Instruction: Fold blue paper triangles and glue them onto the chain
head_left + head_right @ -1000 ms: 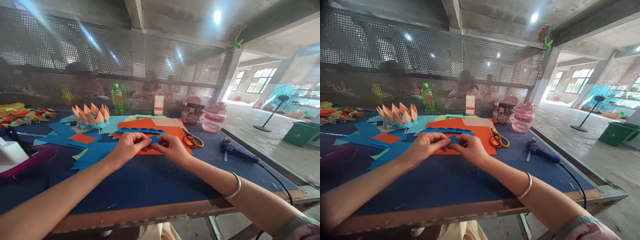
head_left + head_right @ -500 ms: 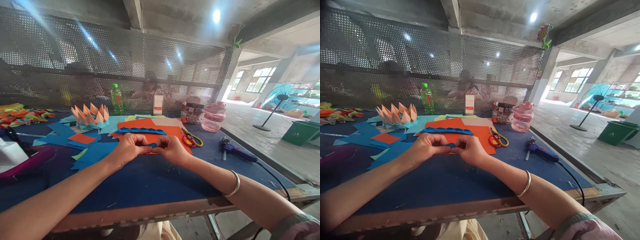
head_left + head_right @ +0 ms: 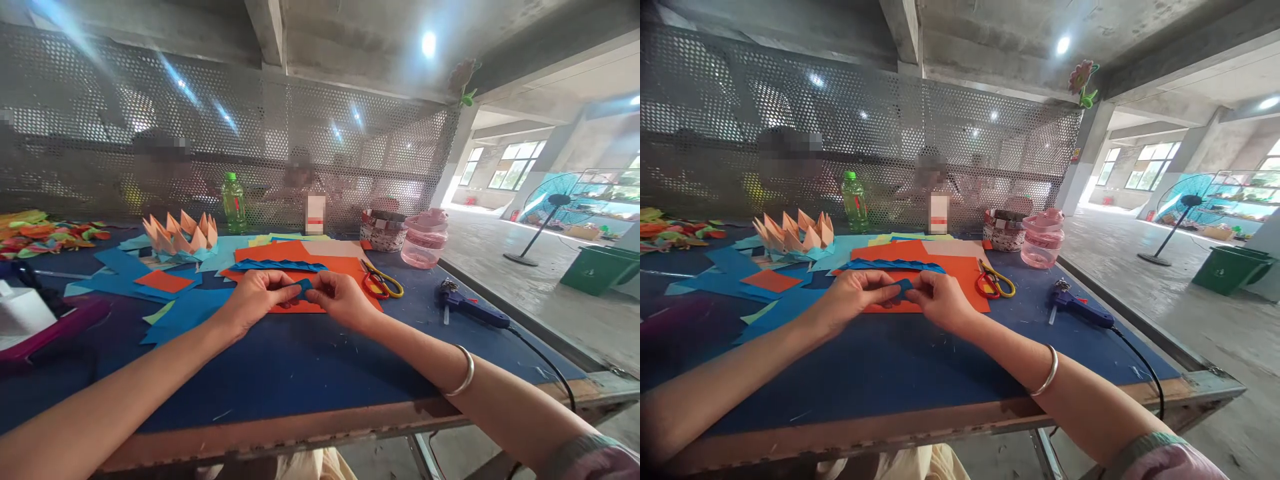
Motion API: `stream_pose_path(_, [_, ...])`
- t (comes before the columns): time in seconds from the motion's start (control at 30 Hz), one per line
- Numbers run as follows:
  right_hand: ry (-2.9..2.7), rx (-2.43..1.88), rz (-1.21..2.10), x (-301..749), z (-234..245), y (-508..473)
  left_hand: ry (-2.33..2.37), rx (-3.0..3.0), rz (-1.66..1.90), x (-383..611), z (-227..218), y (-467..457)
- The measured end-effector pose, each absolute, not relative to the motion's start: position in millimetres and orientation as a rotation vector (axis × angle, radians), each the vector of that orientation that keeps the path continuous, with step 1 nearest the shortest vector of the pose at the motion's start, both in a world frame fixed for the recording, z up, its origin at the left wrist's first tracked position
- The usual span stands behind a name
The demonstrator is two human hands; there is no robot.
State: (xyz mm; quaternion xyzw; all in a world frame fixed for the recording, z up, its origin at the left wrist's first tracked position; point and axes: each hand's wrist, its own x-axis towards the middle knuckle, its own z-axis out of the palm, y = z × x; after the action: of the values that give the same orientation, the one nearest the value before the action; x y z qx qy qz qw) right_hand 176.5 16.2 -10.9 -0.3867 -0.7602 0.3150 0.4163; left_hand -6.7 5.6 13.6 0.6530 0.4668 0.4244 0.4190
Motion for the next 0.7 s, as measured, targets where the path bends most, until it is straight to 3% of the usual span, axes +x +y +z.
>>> stream_pose_path(0.7, [-2.079, -1.136, 0.634, 181.0, -2.4, 20.8, 1.195, 1.632, 0.983, -5.8, 12.6, 7.3])
